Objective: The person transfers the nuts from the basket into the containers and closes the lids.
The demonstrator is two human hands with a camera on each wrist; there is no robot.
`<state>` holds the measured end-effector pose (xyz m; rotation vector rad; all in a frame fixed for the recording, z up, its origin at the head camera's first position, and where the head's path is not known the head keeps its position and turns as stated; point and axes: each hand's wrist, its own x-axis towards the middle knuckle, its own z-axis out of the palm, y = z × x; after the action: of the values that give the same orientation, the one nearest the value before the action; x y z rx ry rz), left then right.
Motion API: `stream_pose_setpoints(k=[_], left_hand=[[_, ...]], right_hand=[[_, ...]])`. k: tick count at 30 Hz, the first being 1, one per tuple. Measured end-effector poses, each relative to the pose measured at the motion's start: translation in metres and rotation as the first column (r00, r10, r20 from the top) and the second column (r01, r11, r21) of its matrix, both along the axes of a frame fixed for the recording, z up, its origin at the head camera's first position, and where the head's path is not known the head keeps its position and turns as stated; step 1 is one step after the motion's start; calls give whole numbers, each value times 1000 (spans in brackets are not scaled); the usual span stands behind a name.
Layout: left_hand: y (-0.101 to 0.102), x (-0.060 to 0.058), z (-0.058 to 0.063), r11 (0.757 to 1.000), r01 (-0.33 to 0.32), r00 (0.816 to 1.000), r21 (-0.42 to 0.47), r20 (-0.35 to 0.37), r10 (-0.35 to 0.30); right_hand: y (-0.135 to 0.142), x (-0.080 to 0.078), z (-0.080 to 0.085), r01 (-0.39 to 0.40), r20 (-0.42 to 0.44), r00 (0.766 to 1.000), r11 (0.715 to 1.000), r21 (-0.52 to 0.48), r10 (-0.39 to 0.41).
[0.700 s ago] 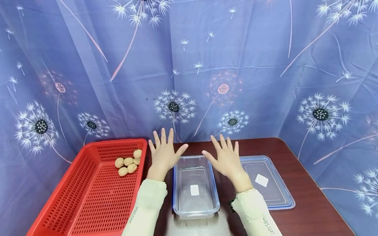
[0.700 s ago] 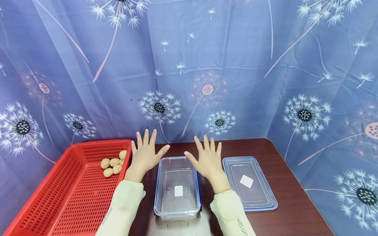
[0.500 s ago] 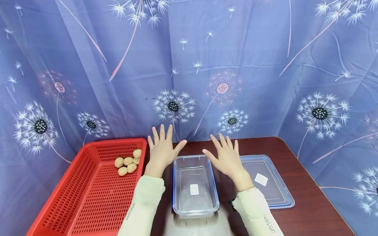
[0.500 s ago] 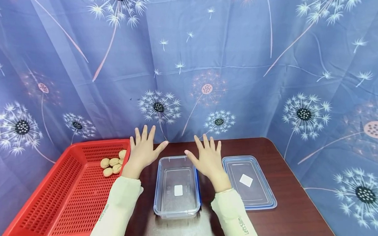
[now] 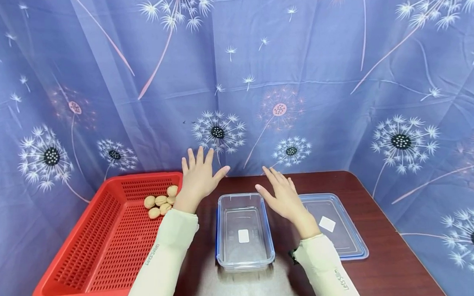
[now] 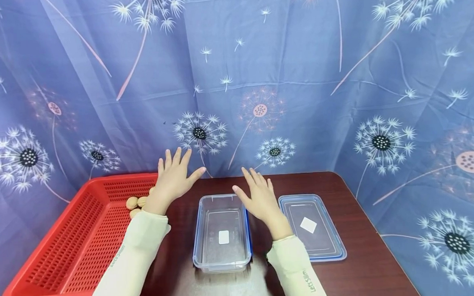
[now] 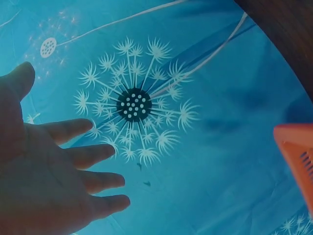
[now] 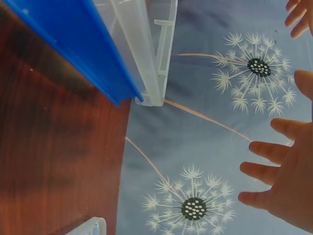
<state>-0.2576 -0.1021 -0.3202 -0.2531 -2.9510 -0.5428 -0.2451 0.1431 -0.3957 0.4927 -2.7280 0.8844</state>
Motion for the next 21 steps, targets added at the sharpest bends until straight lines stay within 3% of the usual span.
stream_pose_setpoints(k=[9, 15, 21], left_hand=[[-18, -4, 7, 999, 42, 998, 20, -38, -41], [-32, -6, 8, 994, 90, 992, 54, -96, -84], [-54, -6, 8, 990, 103, 987, 97, -136, -90]], right_hand=[[2, 0, -6, -96, 61, 992, 976, -198, 110], [0, 5, -12, -83, 86, 990, 960, -267, 110], [0, 11, -20, -18, 161, 984, 954, -300, 69]])
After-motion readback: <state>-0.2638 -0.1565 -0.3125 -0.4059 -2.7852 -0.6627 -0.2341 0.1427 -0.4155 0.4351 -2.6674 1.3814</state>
